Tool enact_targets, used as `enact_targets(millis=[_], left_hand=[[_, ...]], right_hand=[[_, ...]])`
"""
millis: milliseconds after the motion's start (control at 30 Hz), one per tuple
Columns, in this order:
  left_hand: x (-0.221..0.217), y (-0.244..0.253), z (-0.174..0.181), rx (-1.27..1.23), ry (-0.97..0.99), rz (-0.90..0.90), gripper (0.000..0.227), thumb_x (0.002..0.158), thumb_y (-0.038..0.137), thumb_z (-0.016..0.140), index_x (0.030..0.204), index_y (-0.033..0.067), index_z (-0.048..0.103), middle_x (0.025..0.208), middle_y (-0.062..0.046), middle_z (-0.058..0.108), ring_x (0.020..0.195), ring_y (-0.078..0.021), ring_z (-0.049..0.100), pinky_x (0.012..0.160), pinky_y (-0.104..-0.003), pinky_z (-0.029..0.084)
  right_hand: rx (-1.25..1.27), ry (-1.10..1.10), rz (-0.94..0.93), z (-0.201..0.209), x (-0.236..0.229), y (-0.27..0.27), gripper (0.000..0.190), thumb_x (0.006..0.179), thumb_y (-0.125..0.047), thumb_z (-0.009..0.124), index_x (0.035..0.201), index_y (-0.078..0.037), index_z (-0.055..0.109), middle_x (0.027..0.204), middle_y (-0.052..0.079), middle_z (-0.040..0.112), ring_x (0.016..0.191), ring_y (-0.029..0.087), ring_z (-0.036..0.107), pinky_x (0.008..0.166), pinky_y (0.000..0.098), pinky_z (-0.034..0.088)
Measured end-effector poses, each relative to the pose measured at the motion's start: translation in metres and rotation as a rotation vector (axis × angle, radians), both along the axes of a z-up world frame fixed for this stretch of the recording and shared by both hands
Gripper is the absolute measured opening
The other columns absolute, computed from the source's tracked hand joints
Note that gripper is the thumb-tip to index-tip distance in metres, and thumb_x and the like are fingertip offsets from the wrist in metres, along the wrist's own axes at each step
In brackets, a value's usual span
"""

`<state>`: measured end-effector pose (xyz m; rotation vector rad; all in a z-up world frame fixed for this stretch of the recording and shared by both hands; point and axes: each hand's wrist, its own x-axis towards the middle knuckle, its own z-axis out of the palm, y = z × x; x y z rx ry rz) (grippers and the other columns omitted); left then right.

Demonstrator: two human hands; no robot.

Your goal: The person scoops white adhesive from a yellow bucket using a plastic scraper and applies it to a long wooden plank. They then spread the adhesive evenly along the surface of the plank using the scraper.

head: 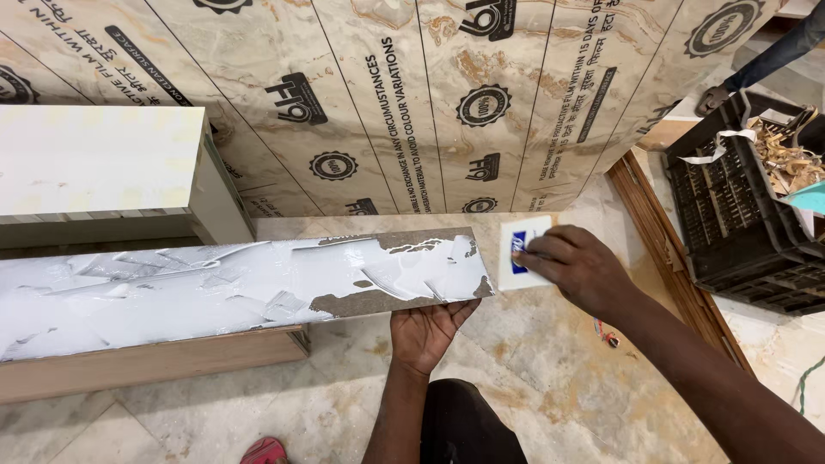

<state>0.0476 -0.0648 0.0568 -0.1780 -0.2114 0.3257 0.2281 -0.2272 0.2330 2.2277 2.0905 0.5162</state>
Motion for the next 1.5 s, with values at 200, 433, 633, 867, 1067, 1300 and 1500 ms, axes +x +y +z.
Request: enact_targets(millis=[200,433,633,867,1067,1300,1500], left_hand=[[0.002,-0.001,0.002,-0.077,0.028,-0.025,0.071,0.105,0.05,0.041,0.157,0.0022,0.034,0.16,-0.025,0.04,0.146,-0.0464,0.04,0.124,-0.06,0.025],[0.003,-0.001,0.003,-0.004,-0.012,0.002,0.07,0.106,0.051,0.041,0.157,0.003,0.036,0.159,-0.025,0.041,0.144,-0.0492,0.04,0.125,-0.062,0.025],[0.006,-0.002,-0.003,0.02,-0.01,0.009,0.07,0.104,0.052,0.041,0.155,0.0041,0.038,0.157,-0.025,0.043,0.143,-0.0491,0.042,0.124,-0.062,0.026],[0.01,0.007,-0.009,-0.015,0.151,0.062,0.066,0.102,0.05,0.047,0.152,0.008,0.044,0.154,-0.017,0.051,0.14,-0.0387,0.05,0.119,-0.06,0.035],[0.026,0.04,-0.048,-0.158,0.166,0.153,0.066,0.102,0.053,0.05,0.15,0.0079,0.048,0.15,-0.013,0.055,0.137,-0.0342,0.052,0.114,-0.056,0.044],[0.025,0.051,-0.06,-0.151,0.27,0.159,0.065,0.101,0.054,0.049,0.148,0.0093,0.051,0.148,-0.012,0.058,0.135,-0.0334,0.054,0.112,-0.057,0.045],[0.021,0.053,-0.05,-0.113,0.188,0.149,0.067,0.098,0.057,0.049,0.145,0.0101,0.052,0.146,-0.012,0.057,0.133,-0.035,0.055,0.11,-0.059,0.044]], right_hand=[[-0.069,0.057,0.142,-0.023,-0.017,0.019,0.054,0.083,-0.007,0.069,0.136,-0.016,0.069,0.115,0.003,0.068,0.108,0.023,0.06,0.094,0.0358,0.053],[0.124,0.212,0.009,-0.021,-0.01,-0.018,0.052,0.082,-0.001,0.067,0.13,-0.02,0.07,0.116,0.002,0.068,0.111,0.025,0.061,0.09,0.0329,0.055],[0.09,0.168,0.108,-0.041,-0.013,-0.011,0.057,0.074,-0.001,0.074,0.129,-0.017,0.069,0.118,0.005,0.068,0.111,0.028,0.061,0.092,0.0376,0.055],[0.117,0.169,-0.123,-0.005,0.005,-0.026,0.053,0.069,0.003,0.07,0.117,-0.019,0.073,0.113,0.005,0.07,0.111,0.026,0.061,0.089,0.0375,0.056],[0.374,0.612,-0.477,0.024,-0.018,0.039,0.028,0.087,-0.011,0.075,0.11,-0.002,0.063,0.096,0.013,0.073,0.081,0.022,0.07,0.071,0.0381,0.056],[0.36,1.4,-0.469,0.042,-0.022,0.086,0.029,0.098,-0.011,0.063,0.121,0.006,0.071,0.089,0.01,0.074,0.074,0.014,0.068,0.065,0.0362,0.057],[0.213,0.944,-0.207,0.046,-0.043,0.098,0.043,0.084,-0.012,0.066,0.126,-0.007,0.066,0.103,0.002,0.071,0.09,0.014,0.071,0.071,0.0317,0.059]])
